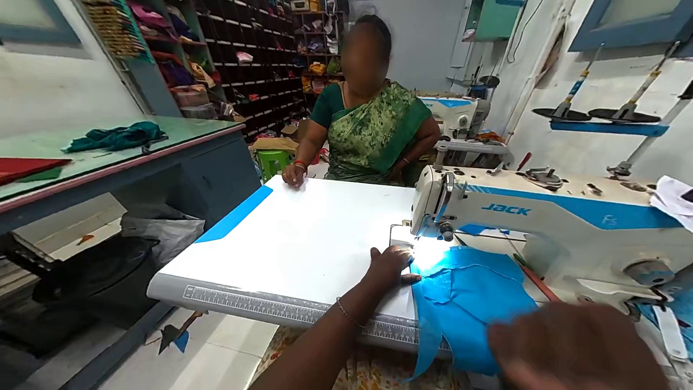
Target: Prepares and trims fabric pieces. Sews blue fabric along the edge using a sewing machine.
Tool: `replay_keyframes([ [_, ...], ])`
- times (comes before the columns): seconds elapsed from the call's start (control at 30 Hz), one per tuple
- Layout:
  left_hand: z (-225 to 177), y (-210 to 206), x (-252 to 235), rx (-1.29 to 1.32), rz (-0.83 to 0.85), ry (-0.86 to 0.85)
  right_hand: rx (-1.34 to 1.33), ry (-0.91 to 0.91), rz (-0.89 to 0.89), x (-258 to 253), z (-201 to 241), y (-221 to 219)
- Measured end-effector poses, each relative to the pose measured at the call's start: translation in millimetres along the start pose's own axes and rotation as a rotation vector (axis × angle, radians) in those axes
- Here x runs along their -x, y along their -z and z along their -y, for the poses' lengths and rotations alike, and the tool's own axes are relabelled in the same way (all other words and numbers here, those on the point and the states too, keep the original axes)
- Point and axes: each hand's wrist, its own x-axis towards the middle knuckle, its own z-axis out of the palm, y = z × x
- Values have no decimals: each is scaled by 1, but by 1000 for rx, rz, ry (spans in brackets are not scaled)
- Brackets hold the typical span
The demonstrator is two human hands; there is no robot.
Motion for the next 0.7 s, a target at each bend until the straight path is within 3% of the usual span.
replay_keyframes([
  [0.1,-1,1,2,-12,-43,-78,737,-508,-134,-3,-63,58],
  [0.17,-1,3,2,-47,-16,-90,1046,-794,-84,-6,-102,74],
  [0.2,-2,4,2,-54,0,-82,1116,-849,-52,-3,-120,81],
  [0.37,0,9,-1,-48,64,-24,1215,-923,28,9,-163,84],
  [0.53,2,12,-2,-44,64,36,1339,-1172,82,1,-152,65],
  [0.7,7,13,-2,-6,55,32,1241,-1238,127,2,-143,67],
])
